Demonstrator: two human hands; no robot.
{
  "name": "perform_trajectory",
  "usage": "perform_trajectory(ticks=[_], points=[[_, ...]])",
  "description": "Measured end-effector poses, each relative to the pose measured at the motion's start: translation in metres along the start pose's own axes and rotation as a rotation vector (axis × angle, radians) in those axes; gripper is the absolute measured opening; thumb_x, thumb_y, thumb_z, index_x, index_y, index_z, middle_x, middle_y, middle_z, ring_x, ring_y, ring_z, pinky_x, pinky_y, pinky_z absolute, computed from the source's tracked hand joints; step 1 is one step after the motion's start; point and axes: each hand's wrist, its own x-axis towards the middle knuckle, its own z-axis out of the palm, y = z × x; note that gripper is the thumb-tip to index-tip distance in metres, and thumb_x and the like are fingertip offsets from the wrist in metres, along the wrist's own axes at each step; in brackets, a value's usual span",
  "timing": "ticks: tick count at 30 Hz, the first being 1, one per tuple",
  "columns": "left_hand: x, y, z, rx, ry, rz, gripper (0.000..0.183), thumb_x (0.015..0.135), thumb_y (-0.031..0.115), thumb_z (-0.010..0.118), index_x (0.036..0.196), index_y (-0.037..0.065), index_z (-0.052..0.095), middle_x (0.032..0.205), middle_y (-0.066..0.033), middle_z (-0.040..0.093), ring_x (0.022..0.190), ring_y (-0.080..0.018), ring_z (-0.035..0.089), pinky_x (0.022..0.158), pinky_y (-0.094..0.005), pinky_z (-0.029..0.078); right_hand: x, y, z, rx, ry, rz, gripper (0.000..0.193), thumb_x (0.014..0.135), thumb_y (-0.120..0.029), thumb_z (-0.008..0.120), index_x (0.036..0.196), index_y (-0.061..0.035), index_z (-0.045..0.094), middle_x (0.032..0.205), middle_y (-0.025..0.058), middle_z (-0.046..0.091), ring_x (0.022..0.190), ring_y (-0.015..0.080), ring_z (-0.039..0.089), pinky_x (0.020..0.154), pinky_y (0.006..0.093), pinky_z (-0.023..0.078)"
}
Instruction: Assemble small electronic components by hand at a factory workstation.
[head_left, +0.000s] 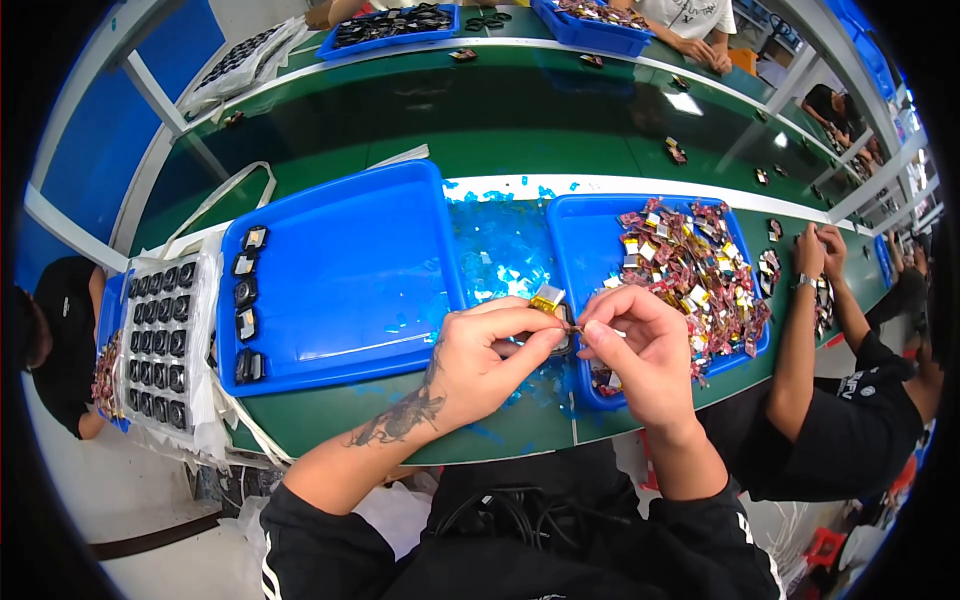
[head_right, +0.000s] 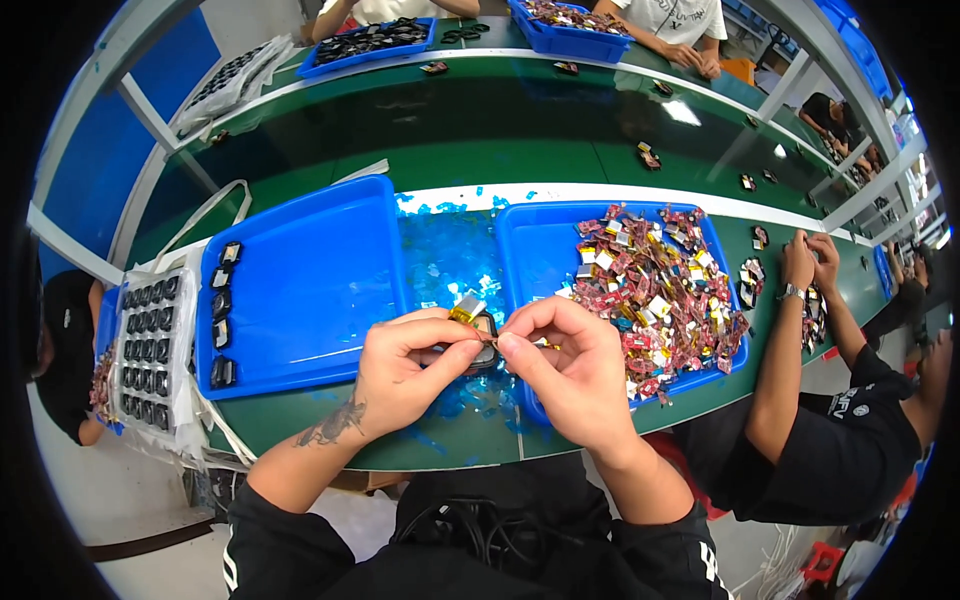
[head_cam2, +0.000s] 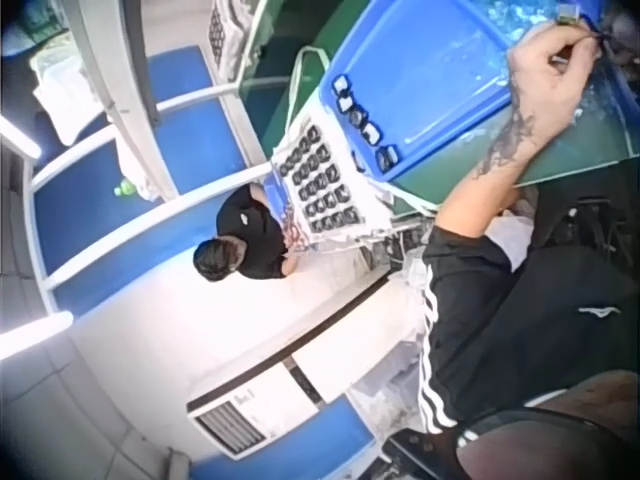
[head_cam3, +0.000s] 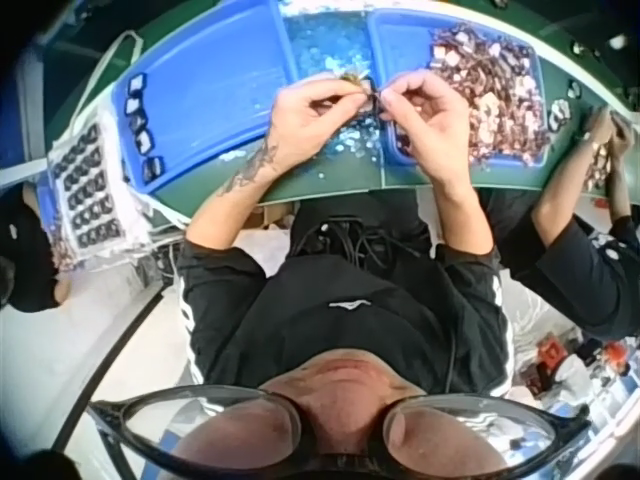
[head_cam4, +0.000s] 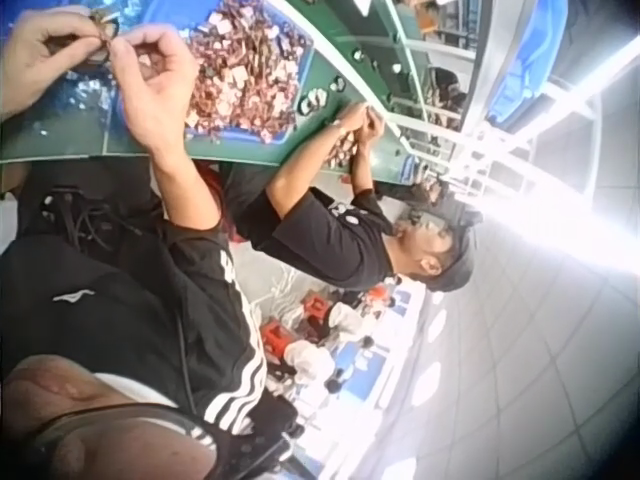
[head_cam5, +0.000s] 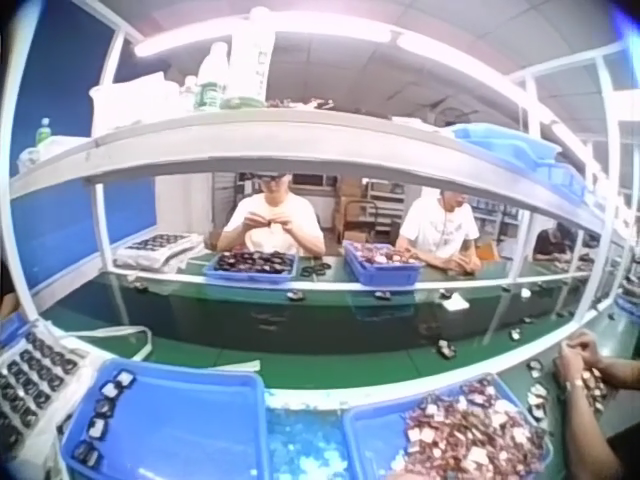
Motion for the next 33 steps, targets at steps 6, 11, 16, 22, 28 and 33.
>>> perform_trajectory(ticks=[6, 11, 16, 22, 28, 33], points=[[0.001, -0.003, 0.002, -0.437, -0.050, -0.317, 0.019, 0.088, 0.003, 0.065, 0.105, -0.005, 0.066, 0.101, -0.0103, 0.067, 0.089, -0.0140, 0.066, 0.075, -0.0249, 0.056, -0.002, 0.002, 0.012, -0.333, 0.142, -0.170, 0.028, 0.083, 0.005, 0.067, 0.106, 0.0004, 0.053, 0.093, 0.0059, 0.061, 0.080, 0.0076, 0.060, 0.069, 0.0187, 0.049], [0.001, -0.010, 0.002, -0.526, -0.001, -0.183, 0.040, 0.087, -0.006, 0.060, 0.126, -0.003, 0.053, 0.116, -0.0119, 0.062, 0.102, -0.0142, 0.062, 0.088, -0.0240, 0.051, 0.000, 0.011, 0.014, -0.294, 0.171, -0.140, 0.032, 0.082, 0.004, 0.069, 0.107, -0.0006, 0.050, 0.089, 0.0051, 0.061, 0.077, 0.0069, 0.060, 0.064, 0.0171, 0.047], [0.001, -0.012, 0.006, -0.491, -0.003, -0.106, 0.040, 0.088, -0.007, 0.057, 0.127, -0.002, 0.052, 0.120, -0.0128, 0.060, 0.110, -0.0157, 0.059, 0.094, -0.0265, 0.048, 0.003, 0.015, 0.013, -0.309, 0.188, -0.158, 0.036, 0.081, 0.004, 0.070, 0.109, -0.0018, 0.048, 0.086, 0.0042, 0.062, 0.072, 0.0046, 0.058, 0.059, 0.0168, 0.045], [0.000, -0.009, 0.008, -0.408, -0.005, -0.076, 0.039, 0.089, -0.007, 0.055, 0.128, 0.000, 0.051, 0.121, -0.0134, 0.060, 0.112, -0.0169, 0.059, 0.096, -0.0286, 0.047, 0.008, 0.002, 0.004, -0.389, 0.125, -0.036, 0.039, 0.079, 0.004, 0.070, 0.111, -0.0036, 0.049, 0.077, 0.0010, 0.063, 0.054, -0.0011, 0.042, 0.050, 0.0151, 0.033], [0.000, -0.010, 0.009, -0.416, 0.030, -0.138, 0.041, 0.089, -0.005, 0.056, 0.128, 0.002, 0.048, 0.120, -0.0142, 0.061, 0.111, -0.0173, 0.060, 0.093, -0.0277, 0.049, 0.012, 0.003, 0.001, -0.491, 0.083, -0.013, 0.042, 0.077, 0.004, 0.070, 0.113, -0.0040, 0.051, 0.077, 0.0012, 0.062, 0.055, -0.0010, 0.038, 0.048, 0.0162, 0.030], [0.002, -0.007, 0.007, -0.474, 0.062, -0.174, 0.043, 0.087, -0.006, 0.058, 0.128, 0.003, 0.048, 0.118, -0.0150, 0.062, 0.110, -0.0178, 0.060, 0.090, -0.0266, 0.050, 0.014, 0.017, 0.014, -0.500, 0.159, -0.187, 0.050, 0.079, 0.003, 0.069, 0.124, -0.0022, 0.048, 0.088, 0.0072, 0.060, 0.070, 0.0091, 0.055, 0.059, 0.0221, 0.052]])
